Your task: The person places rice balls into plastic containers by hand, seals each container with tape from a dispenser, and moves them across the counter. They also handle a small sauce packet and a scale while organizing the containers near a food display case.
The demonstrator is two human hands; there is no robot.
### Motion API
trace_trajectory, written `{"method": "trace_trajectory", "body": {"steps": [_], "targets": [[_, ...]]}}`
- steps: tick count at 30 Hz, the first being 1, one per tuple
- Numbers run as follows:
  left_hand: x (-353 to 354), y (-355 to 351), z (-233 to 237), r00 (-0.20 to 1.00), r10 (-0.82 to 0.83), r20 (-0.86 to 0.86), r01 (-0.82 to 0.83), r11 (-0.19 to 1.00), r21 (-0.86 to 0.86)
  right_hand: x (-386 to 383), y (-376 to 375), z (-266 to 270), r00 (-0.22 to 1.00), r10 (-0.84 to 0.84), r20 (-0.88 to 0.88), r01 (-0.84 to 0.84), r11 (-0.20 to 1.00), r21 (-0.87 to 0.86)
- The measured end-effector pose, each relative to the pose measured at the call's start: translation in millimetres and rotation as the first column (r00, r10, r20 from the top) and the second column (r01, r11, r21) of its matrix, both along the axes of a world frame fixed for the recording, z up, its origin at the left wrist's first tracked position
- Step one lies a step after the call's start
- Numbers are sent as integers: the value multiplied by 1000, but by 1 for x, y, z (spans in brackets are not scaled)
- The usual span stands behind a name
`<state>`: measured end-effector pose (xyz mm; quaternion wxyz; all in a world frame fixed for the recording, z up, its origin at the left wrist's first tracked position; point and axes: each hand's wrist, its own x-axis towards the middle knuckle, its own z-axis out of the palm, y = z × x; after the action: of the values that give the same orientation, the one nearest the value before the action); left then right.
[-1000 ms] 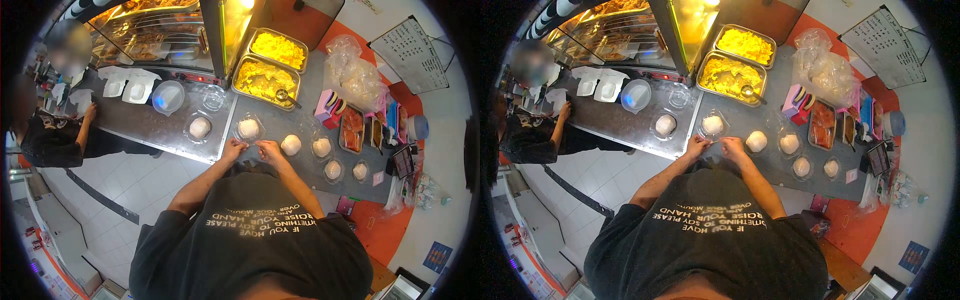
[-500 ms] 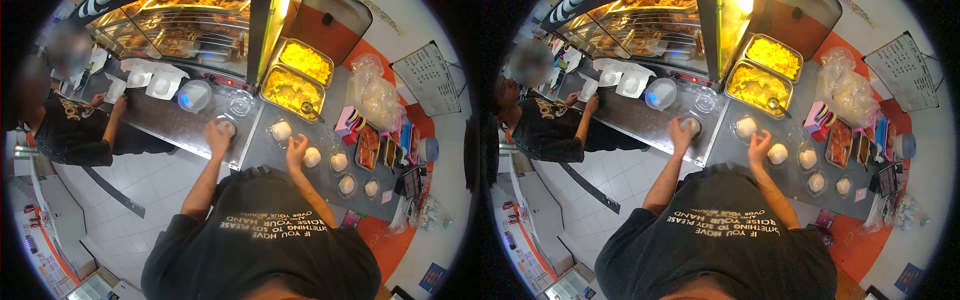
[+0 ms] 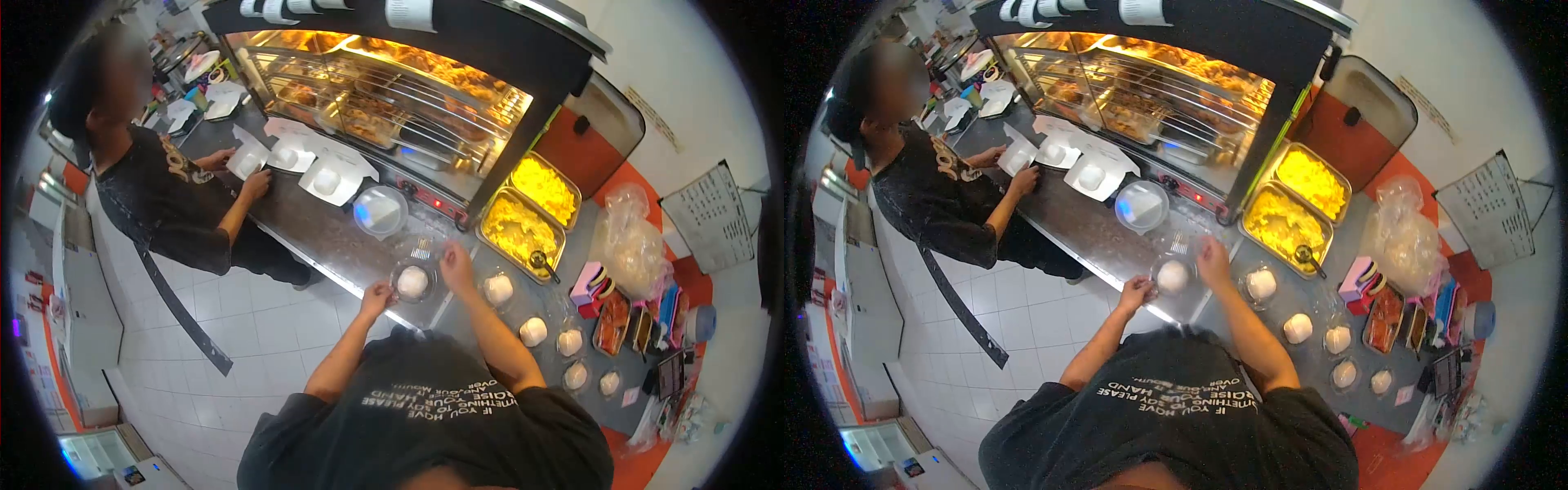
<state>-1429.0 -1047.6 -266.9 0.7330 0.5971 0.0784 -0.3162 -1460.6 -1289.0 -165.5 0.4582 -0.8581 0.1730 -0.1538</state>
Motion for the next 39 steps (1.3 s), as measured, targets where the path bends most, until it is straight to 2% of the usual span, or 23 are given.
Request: {"method": "trace_trajectory", "body": {"steps": [1,2,3,4,6,8,10,12,13,14,15,16,17,18,19,22,24,26,28,30,32,34,39], "targets": [[-4,2,7,984,61,-168,-77,993,-92,-15,8,1,994,104,32,-102,993,-57],[-6,4,26,983,69,-167,-87,991,-99,-29,20,17,981,190,45,-172,951,-257],[-7,6,52,949,82,-305,-139,975,-172,-40,30,31,961,273,43,-225,865,-448],[-7,6,64,896,77,-438,-197,952,-235,-48,34,26,960,278,44,-229,861,-454],[-5,3,57,908,53,-416,-182,943,-279,-60,39,13,917,393,-65,-346,706,-618],[0,-7,33,994,-53,-100,43,995,-93,-68,38,0,922,380,-76,-342,705,-622],[2,-13,31,996,-69,-60,67,997,-34,-76,36,-11,927,365,-89,-338,705,-624],[5,-19,27,996,-87,-18,87,996,24,-81,31,-20,927,369,-61,-359,830,-427],[3,-21,22,998,-64,-16,65,998,19,-80,36,-24,927,370,-61,-359,826,-434],[2,-23,16,999,-43,-14,43,999,14,-76,45,-30,992,114,-50,-121,978,-172],[-1,-23,20,998,-51,-36,52,998,23,-73,48,-36,983,-145,-110,156,983,99],[-4,-23,23,998,-52,-34,53,998,16,-71,42,-48,983,-147,-107,157,983,93],[-7,-22,26,997,-53,-52,54,998,25,-67,37,-60,959,-52,-278,205,805,557],[-10,-21,26,996,-55,-72,58,998,36,-66,34,-66,920,114,-374,298,415,860],[-12,-20,26,995,-54,-86,51,998,-37,-67,33,-73,921,110,-375,300,415,859],[-14,-17,35,989,-69,-128,62,996,-58,-65,42,-77,921,84,-381,309,439,844],[-12,-15,34,987,-81,-139,70,994,-80,-62,44,-70,935,-81,-347,355,281,892],[-9,-15,30,985,-90,-149,76,992,-102,-57,42,-58,927,-60,-370,370,291,882],[-7,-15,32,984,-105,-141,101,994,-31,-55,39,-59,918,-40,-395,388,298,872],[-9,-15,36,984,-109,-139,105,994,-33,-56,35,-61,926,9,-378,348,367,863],[-11,-12,44,985,-110,-134,106,994,-36,-60,35,-61,929,10,-369,343,346,873],[-14,-9,43,966,-58,-254,-13,962,-272,-61,36,-60,933,14,-359,335,329,883],[-22,-5,31,965,-74,-252,18,976,-216,-77,44,-62,939,33,-343,312,339,887]]}}
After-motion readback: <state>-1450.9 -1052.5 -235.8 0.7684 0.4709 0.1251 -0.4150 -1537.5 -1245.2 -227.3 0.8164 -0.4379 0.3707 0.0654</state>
